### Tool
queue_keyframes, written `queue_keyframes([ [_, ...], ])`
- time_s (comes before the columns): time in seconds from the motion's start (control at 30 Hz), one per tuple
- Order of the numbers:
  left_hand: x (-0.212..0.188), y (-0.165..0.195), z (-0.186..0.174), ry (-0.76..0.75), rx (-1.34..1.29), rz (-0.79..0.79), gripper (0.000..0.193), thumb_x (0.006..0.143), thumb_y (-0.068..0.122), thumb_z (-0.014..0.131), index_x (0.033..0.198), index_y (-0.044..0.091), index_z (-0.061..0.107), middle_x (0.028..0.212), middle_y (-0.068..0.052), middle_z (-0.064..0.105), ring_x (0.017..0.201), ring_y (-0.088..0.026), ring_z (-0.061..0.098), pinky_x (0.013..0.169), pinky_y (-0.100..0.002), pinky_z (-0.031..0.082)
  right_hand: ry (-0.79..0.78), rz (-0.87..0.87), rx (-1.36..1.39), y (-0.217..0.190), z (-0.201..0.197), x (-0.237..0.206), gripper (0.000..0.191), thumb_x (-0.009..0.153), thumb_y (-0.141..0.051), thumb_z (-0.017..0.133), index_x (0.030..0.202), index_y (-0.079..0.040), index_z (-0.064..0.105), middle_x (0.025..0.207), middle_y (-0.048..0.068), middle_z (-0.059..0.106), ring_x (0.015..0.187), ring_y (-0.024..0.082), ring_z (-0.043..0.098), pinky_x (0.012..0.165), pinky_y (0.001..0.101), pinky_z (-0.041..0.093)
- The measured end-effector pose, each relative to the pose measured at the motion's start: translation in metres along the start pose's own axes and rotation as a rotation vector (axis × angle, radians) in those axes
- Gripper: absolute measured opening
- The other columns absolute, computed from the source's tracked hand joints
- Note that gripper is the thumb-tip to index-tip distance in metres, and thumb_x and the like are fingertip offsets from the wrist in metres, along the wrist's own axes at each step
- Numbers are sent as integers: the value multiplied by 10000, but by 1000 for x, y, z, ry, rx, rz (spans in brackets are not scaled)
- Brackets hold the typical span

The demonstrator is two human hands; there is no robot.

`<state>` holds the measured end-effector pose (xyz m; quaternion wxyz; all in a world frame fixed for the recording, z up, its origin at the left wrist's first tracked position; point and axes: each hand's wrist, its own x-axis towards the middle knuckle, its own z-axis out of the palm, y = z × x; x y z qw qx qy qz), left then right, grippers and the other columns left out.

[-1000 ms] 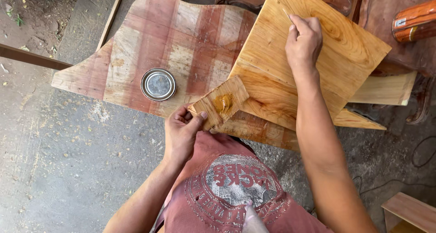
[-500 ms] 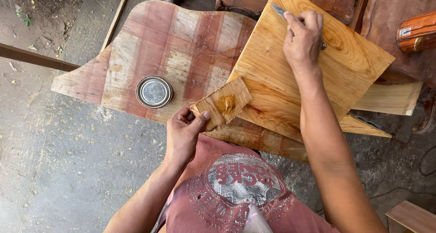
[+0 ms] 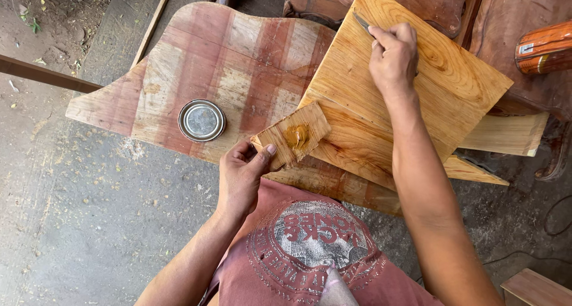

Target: The person holds a wooden board on a workbench and trims its edge with a knife, then applies wood filler from a small block onto the board. They open a can of reddish wood stain and brush the stain onto the board surface in strokes, reloading the brush from the can and continuing across the panel.

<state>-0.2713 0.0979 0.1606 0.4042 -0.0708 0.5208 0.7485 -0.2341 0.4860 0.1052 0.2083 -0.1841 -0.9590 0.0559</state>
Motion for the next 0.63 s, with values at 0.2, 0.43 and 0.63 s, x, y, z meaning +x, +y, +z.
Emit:
queue_keyframes([
  [0.2, -1, 0, -1, 22, 47, 8, 251, 950, 132, 696, 1102, -67, 684, 990, -85, 730, 860, -118, 702, 789, -290, 611, -26, 71, 24, -1, 4, 8, 210, 995, -41, 776, 1199, -83, 806, 983, 62, 569, 951, 230, 538, 792, 343, 486],
  [0.43, -2, -4, -3, 27, 31, 12, 255, 963, 127, 693, 1116, -76, 684, 992, -98, 725, 856, -126, 694, 781, -296, 603, 2, 29, 31, -5, -2, 9, 297, 936, 30, 749, 1207, -78, 805, 1007, 66, 555, 987, 231, 541, 851, 362, 502],
  [0.63, -2, -1, 0, 20, -17, 4, 267, 960, 123, 683, 1134, -81, 675, 1015, -115, 726, 877, -151, 716, 808, -322, 635, 83, -38, -55, -4, -10, 7, 338, 930, 71, 750, 1220, -92, 812, 1056, 63, 546, 1042, 249, 526, 905, 367, 503],
])
